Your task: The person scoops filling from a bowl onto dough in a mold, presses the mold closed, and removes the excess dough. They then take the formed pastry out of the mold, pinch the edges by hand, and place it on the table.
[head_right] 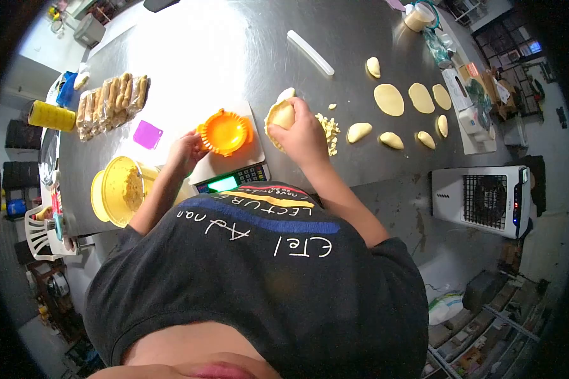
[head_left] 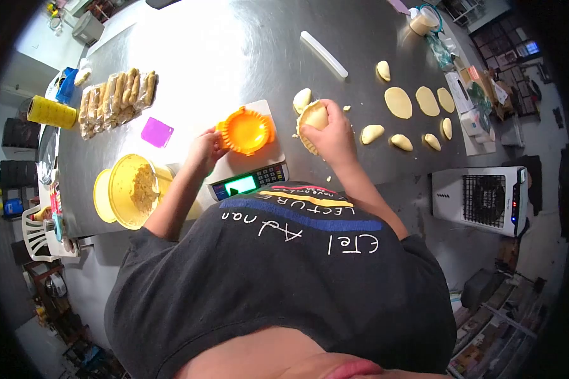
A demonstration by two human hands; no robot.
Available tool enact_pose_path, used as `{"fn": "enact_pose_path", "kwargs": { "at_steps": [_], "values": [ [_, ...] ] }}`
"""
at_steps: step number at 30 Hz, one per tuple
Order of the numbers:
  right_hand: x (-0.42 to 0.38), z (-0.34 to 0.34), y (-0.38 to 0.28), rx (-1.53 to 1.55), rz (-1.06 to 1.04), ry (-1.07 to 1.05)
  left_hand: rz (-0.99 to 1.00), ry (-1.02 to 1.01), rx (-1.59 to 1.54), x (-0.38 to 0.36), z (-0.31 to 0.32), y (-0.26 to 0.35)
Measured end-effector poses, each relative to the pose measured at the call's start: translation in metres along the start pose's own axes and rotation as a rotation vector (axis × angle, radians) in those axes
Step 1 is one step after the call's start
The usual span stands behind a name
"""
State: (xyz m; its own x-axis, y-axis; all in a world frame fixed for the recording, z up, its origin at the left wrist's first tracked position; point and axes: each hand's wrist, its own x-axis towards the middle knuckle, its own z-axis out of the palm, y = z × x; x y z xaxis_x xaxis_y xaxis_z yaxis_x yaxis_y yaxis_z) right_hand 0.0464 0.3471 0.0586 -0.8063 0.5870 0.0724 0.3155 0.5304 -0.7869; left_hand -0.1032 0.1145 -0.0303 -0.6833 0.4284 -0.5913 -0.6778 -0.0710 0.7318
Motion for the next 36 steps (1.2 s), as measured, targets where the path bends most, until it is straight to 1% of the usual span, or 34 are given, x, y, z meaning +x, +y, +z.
{"fn": "enact_pose_path", "kwargs": {
  "at_steps": [2,3,5,6,8,9,10,12,14,16,18,20,22,24,26,27,28,29,31,32,34,35,36],
  "values": [
    [0.001,0.005,0.01,0.057,-0.053,-0.02,-0.028,-0.013,0.186,0.009,-0.034,-0.004],
    [0.0,0.006,0.011,0.06,-0.05,-0.021,-0.03,-0.011,0.189,0.008,-0.035,-0.005],
    [-0.002,0.006,0.011,0.069,-0.039,-0.059,0.037,0.201,0.326,0.005,-0.037,-0.006],
    [-0.004,0.006,0.011,0.07,-0.034,-0.054,0.036,0.196,0.331,0.008,-0.039,-0.007],
    [-0.007,0.004,0.009,0.015,0.015,-0.07,0.365,0.354,1.15,0.017,-0.043,-0.008],
    [-0.008,0.003,0.01,0.015,0.019,-0.064,0.702,0.498,1.574,0.014,-0.035,-0.008],
    [-0.009,0.002,0.011,0.017,0.019,-0.07,0.705,0.492,1.576,0.007,-0.019,-0.003],
    [-0.012,-0.001,0.011,0.021,0.023,-0.071,0.991,0.31,1.522,-0.014,0.03,0.015],
    [-0.015,-0.007,0.008,0.039,0.014,-0.085,0.577,-0.162,0.821,-0.035,0.08,0.024],
    [-0.017,-0.014,0.007,0.039,0.041,-0.105,0.464,-0.42,0.667,-0.041,0.116,0.023],
    [-0.021,-0.02,0.009,0.041,0.076,-0.117,0.474,-0.582,0.696,-0.043,0.149,0.023],
    [-0.026,-0.028,0.016,0.043,0.058,-0.129,0.429,-0.618,0.735,-0.034,0.172,0.017],
    [-0.031,-0.033,0.024,0.048,0.073,-0.082,0.485,-0.72,0.602,-0.021,0.186,0.006],
    [-0.037,-0.038,0.031,0.071,0.055,-0.006,0.468,-0.752,0.608,-0.017,0.195,0.0],
    [-0.039,-0.054,0.031,0.06,0.081,0.011,0.371,-0.768,0.705,-0.017,0.206,0.002],
    [-0.039,-0.062,0.032,0.051,0.099,-0.018,0.336,-0.755,0.785,-0.021,0.212,0.005],
    [-0.039,-0.069,0.035,0.043,0.115,-0.048,0.338,-0.765,0.79,-0.023,0.217,0.003],
    [-0.038,-0.074,0.039,0.044,0.117,-0.038,0.352,-0.811,0.726,-0.024,0.221,0.0],
    [-0.037,-0.083,0.051,0.115,0.055,0.034,0.372,-0.924,0.591,-0.019,0.232,-0.009],
    [-0.035,-0.09,0.056,0.116,0.057,0.037,0.371,-0.927,0.593,-0.017,0.239,-0.012],
    [-0.032,-0.105,0.065,0.13,0.031,0.061,0.425,-0.887,0.747,-0.019,0.257,-0.015],
    [-0.03,-0.113,0.07,0.134,0.032,0.062,0.409,-0.83,0.7,-0.023,0.268,-0.018],
    [-0.028,-0.121,0.075,0.164,0.026,0.067,0.409,-0.828,0.702,-0.022,0.278,-0.022]
  ]
}}
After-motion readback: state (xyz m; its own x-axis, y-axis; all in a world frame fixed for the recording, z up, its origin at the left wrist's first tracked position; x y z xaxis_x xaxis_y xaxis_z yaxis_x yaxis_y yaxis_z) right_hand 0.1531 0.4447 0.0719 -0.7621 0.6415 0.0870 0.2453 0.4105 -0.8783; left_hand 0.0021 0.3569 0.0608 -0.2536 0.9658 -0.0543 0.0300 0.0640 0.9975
